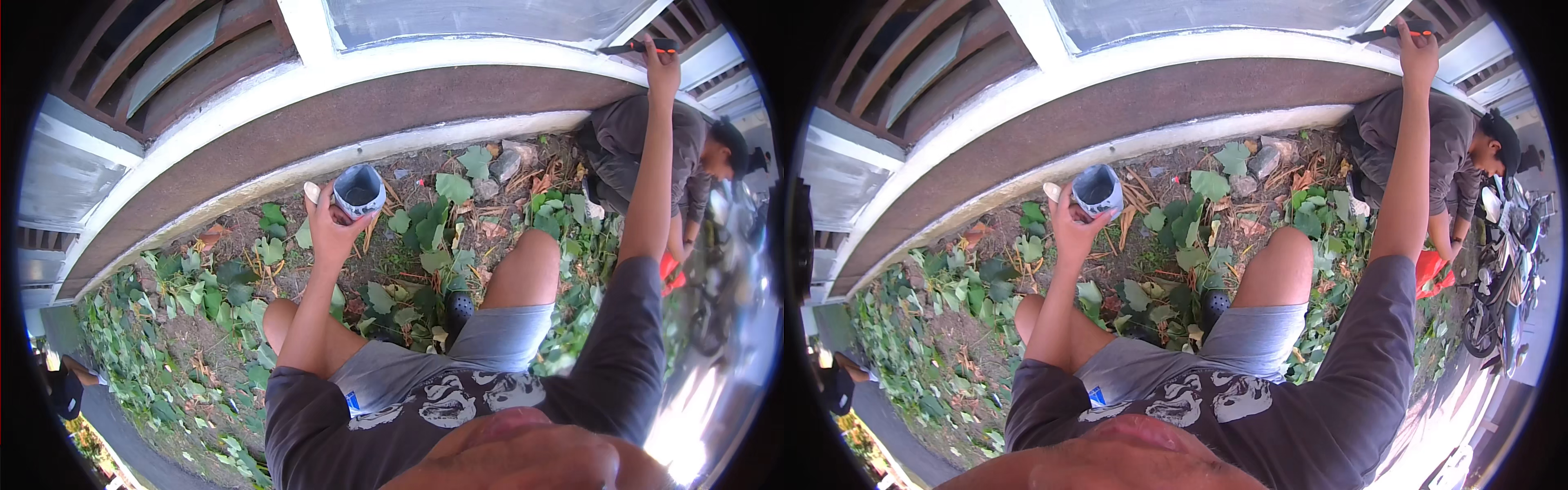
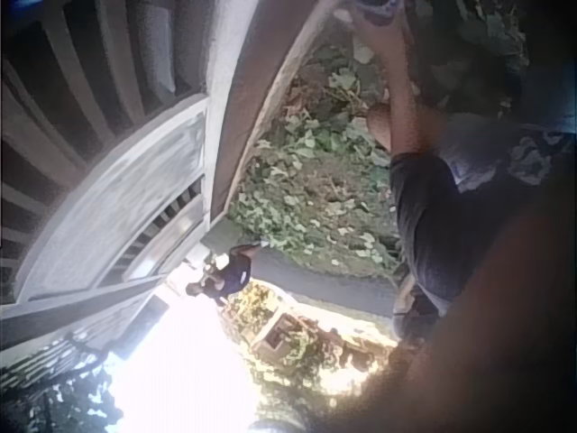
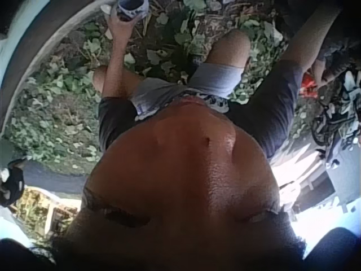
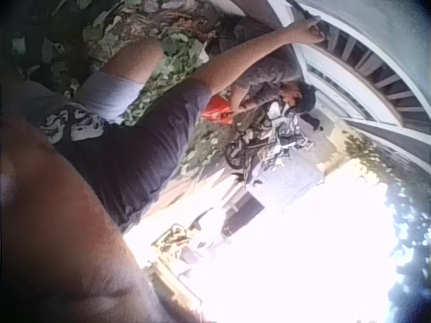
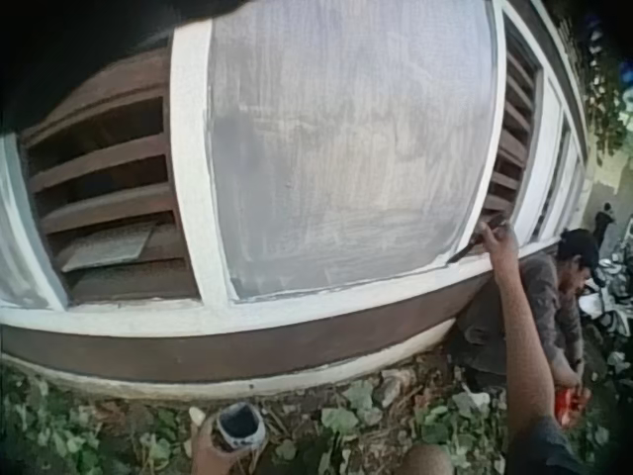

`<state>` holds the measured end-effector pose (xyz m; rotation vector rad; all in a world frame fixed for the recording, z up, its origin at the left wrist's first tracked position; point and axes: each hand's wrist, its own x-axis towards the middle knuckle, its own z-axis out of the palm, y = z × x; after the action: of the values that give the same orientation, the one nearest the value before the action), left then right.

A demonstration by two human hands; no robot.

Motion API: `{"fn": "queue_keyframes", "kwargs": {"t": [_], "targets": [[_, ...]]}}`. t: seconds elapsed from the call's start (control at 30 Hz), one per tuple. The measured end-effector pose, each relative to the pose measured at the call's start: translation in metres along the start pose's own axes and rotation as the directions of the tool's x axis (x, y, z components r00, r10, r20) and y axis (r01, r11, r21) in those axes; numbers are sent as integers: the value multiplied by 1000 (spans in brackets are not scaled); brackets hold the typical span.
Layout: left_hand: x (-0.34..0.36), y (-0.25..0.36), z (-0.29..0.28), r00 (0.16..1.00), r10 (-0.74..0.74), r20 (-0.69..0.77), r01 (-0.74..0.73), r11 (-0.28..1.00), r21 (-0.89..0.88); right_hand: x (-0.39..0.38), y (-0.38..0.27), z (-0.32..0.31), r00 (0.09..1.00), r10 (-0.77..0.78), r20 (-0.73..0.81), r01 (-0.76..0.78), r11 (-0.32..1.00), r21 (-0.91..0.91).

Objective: The person paints the exterior wall of a building using a brush and a small container of paint.

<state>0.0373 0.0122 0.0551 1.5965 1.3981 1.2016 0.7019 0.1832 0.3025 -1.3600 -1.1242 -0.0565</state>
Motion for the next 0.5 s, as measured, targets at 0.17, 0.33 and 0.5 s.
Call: {"fn": "queue_keyframes", "kwargs": {"t": [0.17,0.33,0.5], "targets": [[2,-3,8,999,38,9,-38,999,-28,34,16,10,994,-89,60,90,995,-29],[0,-6,7,999,3,47,-4,1000,16,21,21,24,999,-29,46,26,998,52],[1,-5,10,999,-10,45,9,1000,21,25,22,20,1000,-22,9,20,986,164]]}}
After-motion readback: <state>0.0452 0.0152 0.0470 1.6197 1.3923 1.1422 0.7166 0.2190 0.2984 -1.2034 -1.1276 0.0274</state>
